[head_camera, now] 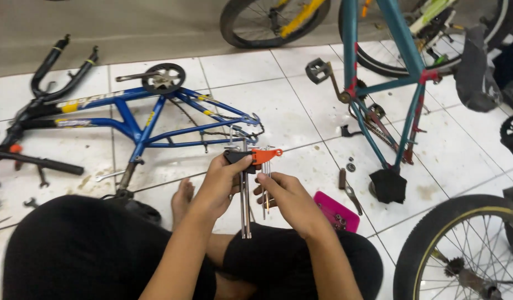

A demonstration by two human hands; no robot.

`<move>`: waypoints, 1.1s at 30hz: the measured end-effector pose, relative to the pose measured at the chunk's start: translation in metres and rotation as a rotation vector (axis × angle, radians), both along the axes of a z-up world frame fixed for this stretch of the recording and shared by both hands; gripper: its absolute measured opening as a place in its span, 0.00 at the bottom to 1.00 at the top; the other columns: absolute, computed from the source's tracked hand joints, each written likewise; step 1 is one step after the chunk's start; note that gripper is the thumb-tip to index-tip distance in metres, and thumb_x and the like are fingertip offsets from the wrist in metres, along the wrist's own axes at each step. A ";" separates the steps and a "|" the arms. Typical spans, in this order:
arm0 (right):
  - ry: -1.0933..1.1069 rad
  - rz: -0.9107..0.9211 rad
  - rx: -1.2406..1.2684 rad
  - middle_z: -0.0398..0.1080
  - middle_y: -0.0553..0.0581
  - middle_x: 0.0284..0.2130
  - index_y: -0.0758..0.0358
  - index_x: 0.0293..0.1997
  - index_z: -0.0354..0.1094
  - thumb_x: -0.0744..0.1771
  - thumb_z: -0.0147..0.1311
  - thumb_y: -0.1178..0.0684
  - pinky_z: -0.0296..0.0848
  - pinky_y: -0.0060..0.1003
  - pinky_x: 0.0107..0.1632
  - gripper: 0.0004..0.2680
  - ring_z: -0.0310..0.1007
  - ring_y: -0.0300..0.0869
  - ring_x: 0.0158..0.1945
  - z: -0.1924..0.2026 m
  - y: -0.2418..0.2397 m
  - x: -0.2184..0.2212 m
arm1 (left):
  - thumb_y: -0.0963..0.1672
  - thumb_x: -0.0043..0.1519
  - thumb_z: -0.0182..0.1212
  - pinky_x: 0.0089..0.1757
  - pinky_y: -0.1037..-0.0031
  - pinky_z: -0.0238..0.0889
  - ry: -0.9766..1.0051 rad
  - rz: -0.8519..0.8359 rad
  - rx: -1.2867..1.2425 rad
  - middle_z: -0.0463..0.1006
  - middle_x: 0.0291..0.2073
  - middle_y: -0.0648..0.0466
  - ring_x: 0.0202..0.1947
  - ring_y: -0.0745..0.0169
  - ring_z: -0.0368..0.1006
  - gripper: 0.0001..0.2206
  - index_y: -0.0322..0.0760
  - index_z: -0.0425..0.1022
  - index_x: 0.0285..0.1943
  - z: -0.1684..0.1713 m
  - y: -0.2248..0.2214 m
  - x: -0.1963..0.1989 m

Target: Removing a pin from a bicycle chain using a chain breaker tool and allen keys to disassemble the chain.

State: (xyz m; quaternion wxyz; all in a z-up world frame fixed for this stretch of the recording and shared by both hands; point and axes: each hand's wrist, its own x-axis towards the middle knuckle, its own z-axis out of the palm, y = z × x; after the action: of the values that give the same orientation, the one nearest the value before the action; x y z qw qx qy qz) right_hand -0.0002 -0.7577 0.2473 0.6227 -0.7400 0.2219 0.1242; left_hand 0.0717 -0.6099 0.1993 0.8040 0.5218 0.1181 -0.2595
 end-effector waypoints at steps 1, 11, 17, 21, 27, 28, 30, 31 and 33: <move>0.007 -0.027 0.004 0.75 0.68 0.36 0.77 0.48 0.74 0.68 0.53 0.42 0.79 0.46 0.46 0.20 0.80 0.53 0.40 0.011 -0.021 -0.007 | 0.43 0.59 0.68 0.21 0.85 0.62 0.007 -0.027 0.004 0.64 0.18 0.62 0.13 0.76 0.62 0.09 0.34 0.75 0.42 -0.001 -0.009 0.003; 0.248 -0.535 -0.609 0.61 0.69 0.56 0.67 0.66 0.57 0.65 0.54 0.52 0.71 0.48 0.55 0.22 0.71 0.57 0.52 -0.174 -0.212 -0.110 | 0.42 0.63 0.61 0.27 0.79 0.54 0.073 -0.266 0.192 0.80 0.30 0.45 0.22 0.67 0.65 0.09 0.29 0.73 0.46 -0.074 -0.085 0.047; 0.610 -0.633 -0.324 0.76 0.69 0.33 0.74 0.51 0.64 0.67 0.52 0.56 0.77 0.40 0.35 0.11 0.79 0.50 0.29 -0.222 -0.211 -0.115 | 0.41 0.62 0.61 0.30 0.77 0.57 0.107 -0.345 0.252 0.80 0.29 0.45 0.24 0.63 0.68 0.07 0.29 0.75 0.44 -0.121 -0.114 0.067; 0.454 -0.743 -0.075 0.79 0.71 0.34 0.80 0.48 0.72 0.69 0.52 0.60 0.82 0.39 0.43 0.09 0.84 0.52 0.36 -0.215 -0.211 -0.075 | 0.41 0.63 0.60 0.26 0.79 0.52 0.163 -0.355 0.296 0.81 0.29 0.43 0.21 0.65 0.63 0.07 0.27 0.76 0.45 -0.135 -0.127 0.075; 0.203 -0.924 -0.317 0.79 0.58 0.38 0.69 0.48 0.75 0.68 0.54 0.57 0.74 0.32 0.49 0.08 0.76 0.40 0.42 -0.222 -0.247 -0.038 | 0.41 0.63 0.60 0.25 0.79 0.47 0.165 -0.366 0.308 0.80 0.29 0.43 0.20 0.67 0.60 0.07 0.28 0.75 0.45 -0.147 -0.134 0.086; 0.207 -0.923 -0.316 0.79 0.58 0.38 0.69 0.48 0.75 0.68 0.54 0.57 0.74 0.32 0.49 0.08 0.76 0.40 0.42 -0.233 -0.260 -0.042 | 0.41 0.63 0.60 0.25 0.79 0.47 0.167 -0.366 0.309 0.80 0.29 0.43 0.20 0.67 0.60 0.07 0.28 0.75 0.45 -0.149 -0.131 0.086; 0.079 -1.307 -0.515 0.56 0.61 0.54 0.63 0.59 0.51 0.67 0.58 0.54 0.69 0.42 0.57 0.19 0.63 0.49 0.58 -0.252 -0.293 -0.043 | 0.41 0.64 0.59 0.30 0.76 0.56 0.191 -0.375 0.352 0.80 0.31 0.43 0.25 0.62 0.66 0.09 0.27 0.77 0.49 -0.152 -0.131 0.088; 0.077 -1.309 -0.513 0.56 0.61 0.54 0.63 0.59 0.51 0.67 0.58 0.54 0.69 0.42 0.57 0.19 0.63 0.49 0.58 -0.256 -0.306 -0.041 | 0.41 0.64 0.59 0.30 0.76 0.56 0.188 -0.375 0.352 0.80 0.31 0.43 0.25 0.62 0.66 0.09 0.27 0.77 0.49 -0.153 -0.131 0.089; -0.187 -1.420 -0.292 0.35 0.71 0.72 0.57 0.75 0.30 0.68 0.53 0.41 0.49 0.53 0.71 0.32 0.42 0.61 0.75 -0.263 -0.331 -0.040 | 0.41 0.64 0.58 0.32 0.74 0.58 0.213 -0.355 0.382 0.81 0.32 0.41 0.27 0.60 0.69 0.10 0.27 0.75 0.50 -0.156 -0.132 0.091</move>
State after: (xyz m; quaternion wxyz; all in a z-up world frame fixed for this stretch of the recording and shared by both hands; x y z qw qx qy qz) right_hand -0.0400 -1.0883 -0.0154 0.4644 -0.5008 0.6084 -0.4043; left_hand 0.1624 -0.7418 0.0438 0.6160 0.6464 0.1553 -0.4226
